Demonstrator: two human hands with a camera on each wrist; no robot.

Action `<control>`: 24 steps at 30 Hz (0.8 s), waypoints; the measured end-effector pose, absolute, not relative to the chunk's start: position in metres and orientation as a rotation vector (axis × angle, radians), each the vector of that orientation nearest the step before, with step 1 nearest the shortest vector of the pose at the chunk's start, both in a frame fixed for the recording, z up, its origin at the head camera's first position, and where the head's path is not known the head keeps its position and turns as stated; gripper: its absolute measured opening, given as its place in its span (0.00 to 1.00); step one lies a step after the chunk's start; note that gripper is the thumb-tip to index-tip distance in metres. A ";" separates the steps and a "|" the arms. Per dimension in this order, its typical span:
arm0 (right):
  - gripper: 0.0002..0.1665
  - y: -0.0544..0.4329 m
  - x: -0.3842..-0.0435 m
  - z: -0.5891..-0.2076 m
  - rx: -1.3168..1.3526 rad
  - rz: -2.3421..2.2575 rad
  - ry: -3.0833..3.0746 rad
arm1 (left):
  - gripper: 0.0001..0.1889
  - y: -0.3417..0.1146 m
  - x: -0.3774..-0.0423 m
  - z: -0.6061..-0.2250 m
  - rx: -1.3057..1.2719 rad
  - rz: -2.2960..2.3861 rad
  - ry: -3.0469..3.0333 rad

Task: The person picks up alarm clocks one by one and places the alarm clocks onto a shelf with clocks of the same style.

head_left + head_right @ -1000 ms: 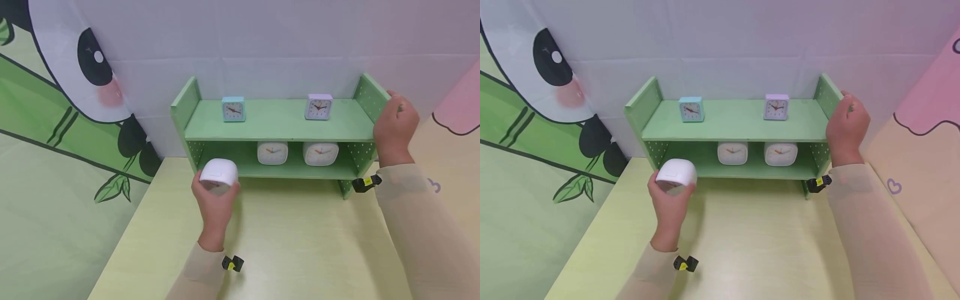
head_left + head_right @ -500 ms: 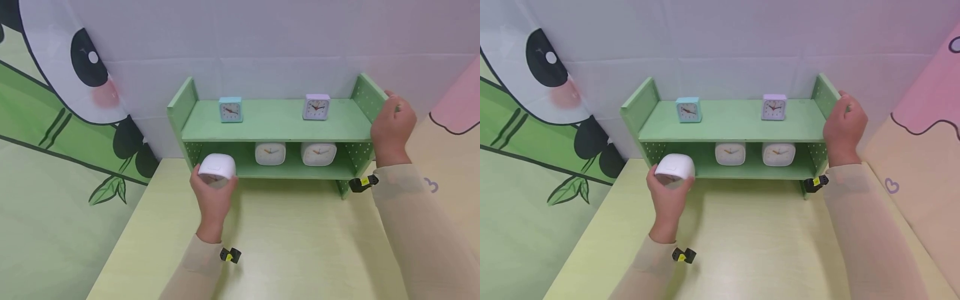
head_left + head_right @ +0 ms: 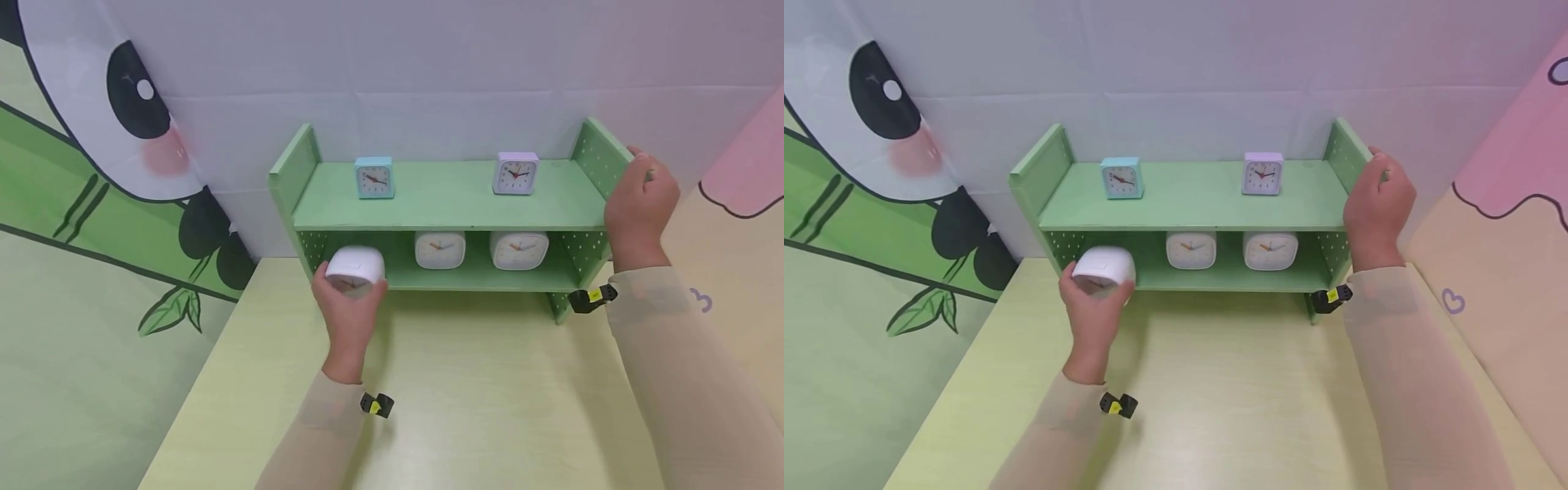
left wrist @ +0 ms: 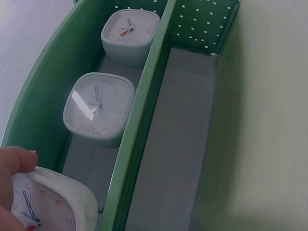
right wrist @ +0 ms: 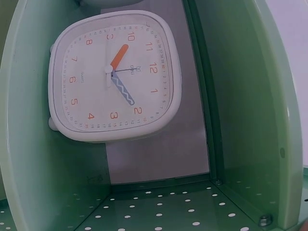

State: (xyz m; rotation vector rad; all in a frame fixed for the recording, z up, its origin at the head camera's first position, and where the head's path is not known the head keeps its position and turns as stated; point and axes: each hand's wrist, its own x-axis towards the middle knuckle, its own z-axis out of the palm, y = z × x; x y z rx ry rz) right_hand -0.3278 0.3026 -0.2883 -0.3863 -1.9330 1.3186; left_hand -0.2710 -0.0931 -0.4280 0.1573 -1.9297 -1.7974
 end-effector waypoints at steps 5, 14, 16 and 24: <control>0.28 0.304 -0.327 -0.286 -0.407 1.313 -1.952 | 0.56 -0.090 -0.277 -0.427 0.170 -1.789 -1.941; 0.31 0.304 -0.324 -0.286 -0.414 1.347 -1.951 | 0.57 -0.083 -0.288 -0.427 0.207 -1.732 -1.959; 0.30 0.303 -0.324 -0.286 -0.426 1.344 -1.956 | 0.57 -0.082 -0.289 -0.427 0.218 -1.726 -1.960; 0.31 0.304 -0.324 -0.288 -0.434 1.353 -1.967 | 0.59 -0.078 -0.296 -0.425 0.253 -1.701 -1.993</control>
